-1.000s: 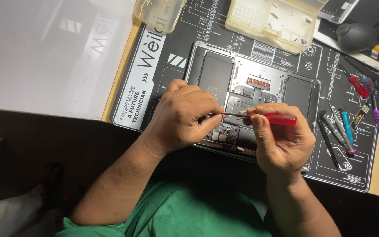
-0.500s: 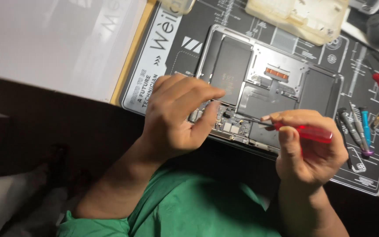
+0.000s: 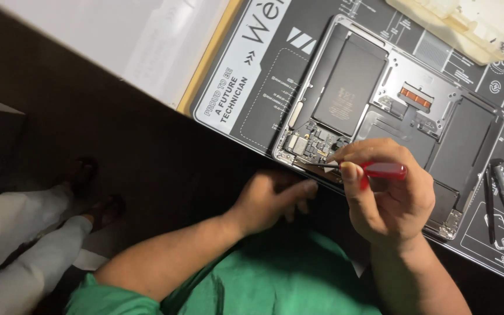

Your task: Technician is using a precision screwdriver to secure a metal bracket over a connector near the laptop hinge.

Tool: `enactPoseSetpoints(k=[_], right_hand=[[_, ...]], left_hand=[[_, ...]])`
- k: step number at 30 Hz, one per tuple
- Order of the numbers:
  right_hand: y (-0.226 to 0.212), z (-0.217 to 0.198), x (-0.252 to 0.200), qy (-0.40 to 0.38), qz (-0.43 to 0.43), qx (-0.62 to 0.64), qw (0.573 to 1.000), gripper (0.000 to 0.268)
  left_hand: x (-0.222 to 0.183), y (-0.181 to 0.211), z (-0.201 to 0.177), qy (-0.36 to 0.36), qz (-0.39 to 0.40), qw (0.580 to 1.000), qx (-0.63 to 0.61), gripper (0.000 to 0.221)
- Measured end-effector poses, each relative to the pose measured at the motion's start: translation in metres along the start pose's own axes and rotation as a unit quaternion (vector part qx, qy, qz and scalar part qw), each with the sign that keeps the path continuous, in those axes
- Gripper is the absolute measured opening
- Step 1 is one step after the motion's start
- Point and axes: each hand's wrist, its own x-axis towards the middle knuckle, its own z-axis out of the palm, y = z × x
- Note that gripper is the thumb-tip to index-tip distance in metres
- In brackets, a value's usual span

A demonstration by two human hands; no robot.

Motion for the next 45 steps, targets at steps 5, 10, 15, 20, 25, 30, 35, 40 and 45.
enactPoseSetpoints(k=[5,10,15,20,25,30,35,40,45], right_hand=[[-0.002,0.004,0.007,-0.023,0.008,-0.03,0.999,0.011],[0.001,0.005,0.004,-0.027,0.013,-0.023,0.999,0.01],[0.001,0.006,0.004,-0.019,0.007,-0.042,0.999,0.01],[-0.001,0.005,0.006,-0.034,0.016,-0.047,0.998,0.01],[-0.004,0.005,0.01,-0.04,0.015,-0.06,0.997,0.011],[-0.006,0.003,0.012,-0.079,-0.005,-0.075,0.994,0.01],[-0.014,-0.005,0.027,-0.138,-0.065,-0.128,0.98,0.007],[-0.011,-0.012,0.03,-0.165,-0.111,-0.137,0.97,0.012],[0.007,-0.018,0.016,-0.184,-0.137,-0.053,0.972,0.056]], left_hand=[[0.005,0.012,0.007,0.019,0.003,0.99,-0.136,0.044],[0.001,0.023,0.005,0.022,0.001,0.993,-0.116,0.045],[0.0,0.027,0.003,0.011,0.007,0.996,-0.092,0.045],[0.0,0.031,0.001,0.004,0.014,0.997,-0.075,0.044],[0.001,0.027,0.0,-0.005,0.024,0.997,-0.08,0.045],[-0.001,0.031,-0.001,0.002,-0.01,0.998,-0.069,0.046],[-0.012,0.065,-0.018,-0.045,-0.048,0.975,0.214,0.047],[-0.028,0.083,-0.055,-0.018,0.33,0.848,0.415,0.043],[-0.005,0.107,-0.076,-0.007,0.512,0.673,0.534,0.054]])
